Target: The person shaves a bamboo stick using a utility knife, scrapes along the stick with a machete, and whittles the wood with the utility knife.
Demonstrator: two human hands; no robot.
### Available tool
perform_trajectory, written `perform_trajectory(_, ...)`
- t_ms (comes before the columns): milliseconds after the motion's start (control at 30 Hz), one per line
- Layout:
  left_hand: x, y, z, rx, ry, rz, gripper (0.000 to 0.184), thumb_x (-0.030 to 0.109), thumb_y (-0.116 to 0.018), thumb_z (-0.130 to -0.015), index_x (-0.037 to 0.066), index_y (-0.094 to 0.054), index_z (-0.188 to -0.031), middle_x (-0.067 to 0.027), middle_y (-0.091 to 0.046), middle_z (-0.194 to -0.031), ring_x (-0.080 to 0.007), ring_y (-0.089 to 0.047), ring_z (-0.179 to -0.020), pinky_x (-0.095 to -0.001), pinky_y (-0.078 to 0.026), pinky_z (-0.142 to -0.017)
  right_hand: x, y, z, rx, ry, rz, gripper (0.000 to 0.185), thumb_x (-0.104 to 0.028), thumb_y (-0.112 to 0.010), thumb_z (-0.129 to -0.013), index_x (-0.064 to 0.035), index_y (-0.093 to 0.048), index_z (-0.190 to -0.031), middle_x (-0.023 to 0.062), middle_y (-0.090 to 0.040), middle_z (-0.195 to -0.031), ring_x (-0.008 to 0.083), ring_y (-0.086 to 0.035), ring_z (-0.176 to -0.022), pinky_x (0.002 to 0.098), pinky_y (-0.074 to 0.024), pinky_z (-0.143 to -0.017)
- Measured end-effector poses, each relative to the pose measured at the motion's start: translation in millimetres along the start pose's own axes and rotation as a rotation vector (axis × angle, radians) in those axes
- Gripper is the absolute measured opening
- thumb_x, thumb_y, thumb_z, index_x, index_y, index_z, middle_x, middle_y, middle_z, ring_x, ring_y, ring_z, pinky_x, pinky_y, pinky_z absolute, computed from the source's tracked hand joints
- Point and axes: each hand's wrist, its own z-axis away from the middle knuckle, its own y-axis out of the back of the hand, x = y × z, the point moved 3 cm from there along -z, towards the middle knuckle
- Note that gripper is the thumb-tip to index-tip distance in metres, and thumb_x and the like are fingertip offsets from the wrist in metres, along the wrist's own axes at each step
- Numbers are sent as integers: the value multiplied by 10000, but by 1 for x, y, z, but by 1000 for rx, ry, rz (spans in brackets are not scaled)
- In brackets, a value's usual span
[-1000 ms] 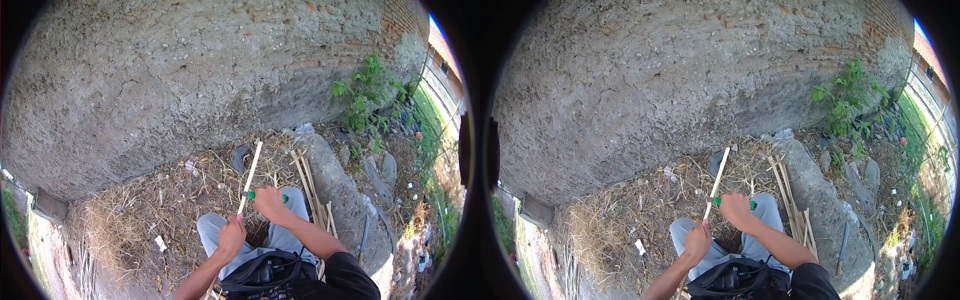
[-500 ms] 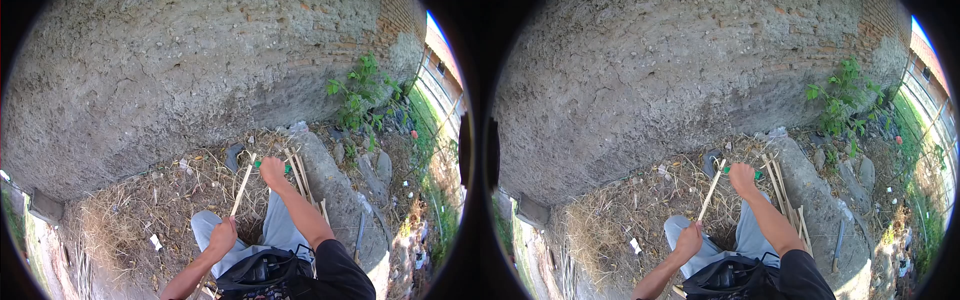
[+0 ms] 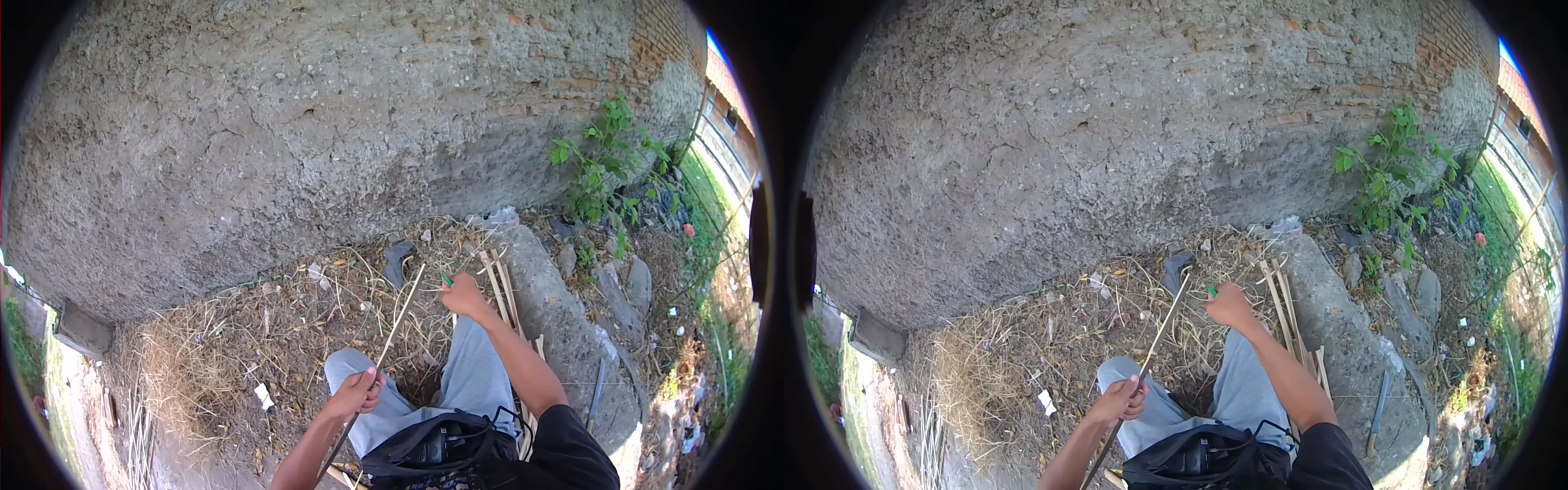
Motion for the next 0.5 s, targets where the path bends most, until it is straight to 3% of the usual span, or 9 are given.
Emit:
perform_trajectory(167, -6, 0, -13, -13, 38, 129, 369, 431, -331, -1038, 82, -451, -1038, 55, -257, -603, -40, -206, -463, -205, -170, -384, -22, -3, 53, -83, 101, -104, 316, -253, -715, -734, 40, -597, -733, 206, -642, -716, 307, -639, -680, 399, -489, -675)
perform_trajectory(233, -5, -1, -14, -155, 14, 301, 366, 434, -334, -1034, 92, -458, -1084, 46, -272, -606, -31, -211, -454, -190, -181, -368, -16, -9, 59, -85, 127, -92, 324, -259, -708, -734, 48, -603, -748, 218, -641, -721, 313, -645, -689, 404, -491, -678)
perform_trajectory(500, 13, -18, -15, -17, -107, 108, 388, 421, -374, -1030, 56, -500, -998, 16, -374, -620, -43, -291, -437, -199, -239, -366, -30, -17, 83, -128, 222, -37, 297, -254, -639, -747, 14, -670, -871, 248, -640, -726, 416, -646, -730, 467, -507, -691)
